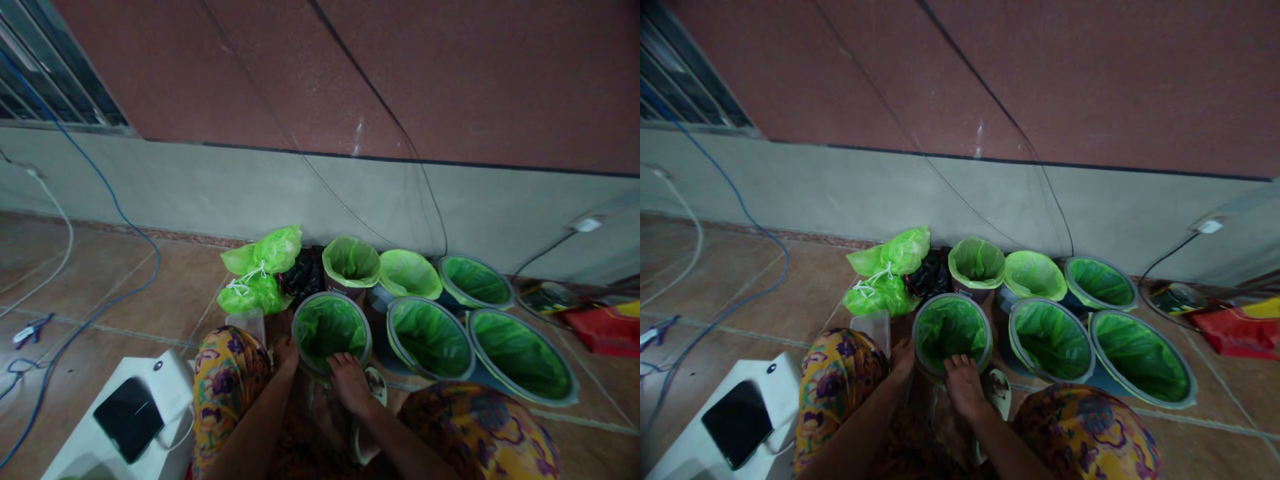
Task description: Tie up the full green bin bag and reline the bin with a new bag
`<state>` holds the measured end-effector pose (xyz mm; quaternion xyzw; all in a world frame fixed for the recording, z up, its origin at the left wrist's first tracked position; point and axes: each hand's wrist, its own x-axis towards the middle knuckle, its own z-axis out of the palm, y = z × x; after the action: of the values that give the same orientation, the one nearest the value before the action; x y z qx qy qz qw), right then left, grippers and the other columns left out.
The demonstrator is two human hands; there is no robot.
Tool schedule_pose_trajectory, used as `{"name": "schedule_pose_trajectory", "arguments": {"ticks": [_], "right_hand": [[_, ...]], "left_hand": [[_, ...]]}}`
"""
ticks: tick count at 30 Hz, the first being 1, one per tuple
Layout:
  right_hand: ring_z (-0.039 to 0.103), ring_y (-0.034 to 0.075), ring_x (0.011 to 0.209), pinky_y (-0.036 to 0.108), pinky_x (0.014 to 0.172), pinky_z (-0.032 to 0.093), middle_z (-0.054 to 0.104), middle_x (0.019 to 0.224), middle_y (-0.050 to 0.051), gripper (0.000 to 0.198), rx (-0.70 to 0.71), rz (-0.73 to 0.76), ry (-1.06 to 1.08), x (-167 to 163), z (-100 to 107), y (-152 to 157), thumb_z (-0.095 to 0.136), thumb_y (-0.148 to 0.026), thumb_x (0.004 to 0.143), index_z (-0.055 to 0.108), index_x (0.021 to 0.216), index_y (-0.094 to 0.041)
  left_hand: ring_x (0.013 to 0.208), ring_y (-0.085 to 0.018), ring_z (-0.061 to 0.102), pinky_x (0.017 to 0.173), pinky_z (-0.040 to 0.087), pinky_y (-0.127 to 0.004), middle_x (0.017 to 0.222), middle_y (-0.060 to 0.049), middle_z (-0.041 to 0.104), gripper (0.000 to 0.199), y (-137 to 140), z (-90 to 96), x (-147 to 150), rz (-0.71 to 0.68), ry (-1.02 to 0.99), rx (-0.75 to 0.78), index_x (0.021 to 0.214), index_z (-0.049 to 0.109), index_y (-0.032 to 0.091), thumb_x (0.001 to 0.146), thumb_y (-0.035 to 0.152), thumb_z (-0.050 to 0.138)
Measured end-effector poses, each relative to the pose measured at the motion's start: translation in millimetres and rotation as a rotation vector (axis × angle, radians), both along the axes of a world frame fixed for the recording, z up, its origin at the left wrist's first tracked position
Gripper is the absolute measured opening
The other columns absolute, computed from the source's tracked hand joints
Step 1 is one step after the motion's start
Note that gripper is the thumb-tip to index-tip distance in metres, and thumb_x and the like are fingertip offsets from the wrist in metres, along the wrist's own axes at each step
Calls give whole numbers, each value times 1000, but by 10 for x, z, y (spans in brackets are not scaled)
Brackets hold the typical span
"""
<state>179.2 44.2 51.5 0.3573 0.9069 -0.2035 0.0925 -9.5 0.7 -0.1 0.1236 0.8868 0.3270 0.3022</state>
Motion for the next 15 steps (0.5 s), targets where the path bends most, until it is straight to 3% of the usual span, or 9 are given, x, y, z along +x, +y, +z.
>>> {"name": "schedule_pose_trajectory", "arguments": {"ticks": [3,7,11,15], "right_hand": [[54,28,125,40,106,39,64,136,13,40,90,-216,78,79,-29,144,43,-26,99,62,133,-19],[50,32,133,45,107,40,52,150,19,52,199,-489,-32,162,-177,381,41,-26,99,47,149,-12],[48,31,138,42,110,40,44,157,23,61,192,-441,-71,248,-440,481,38,-11,92,41,152,-4],[35,30,150,44,115,37,44,158,22,67,206,-330,-99,290,-618,477,36,-2,84,45,151,-4]], "left_hand": [[93,-26,75,77,53,-31,103,-16,80,28,12,-13,5,-6,-6,-1,97,80,14,90,26,55],[100,-27,74,82,52,-32,108,-16,80,27,22,-29,5,-4,-3,-4,95,80,14,90,25,56],[99,-27,74,82,53,-32,107,-15,80,23,30,-55,-6,18,-7,-17,97,80,14,86,24,63],[96,-30,74,81,53,-35,103,-17,80,22,54,-92,-27,42,-21,-37,93,81,11,85,23,64]]}}
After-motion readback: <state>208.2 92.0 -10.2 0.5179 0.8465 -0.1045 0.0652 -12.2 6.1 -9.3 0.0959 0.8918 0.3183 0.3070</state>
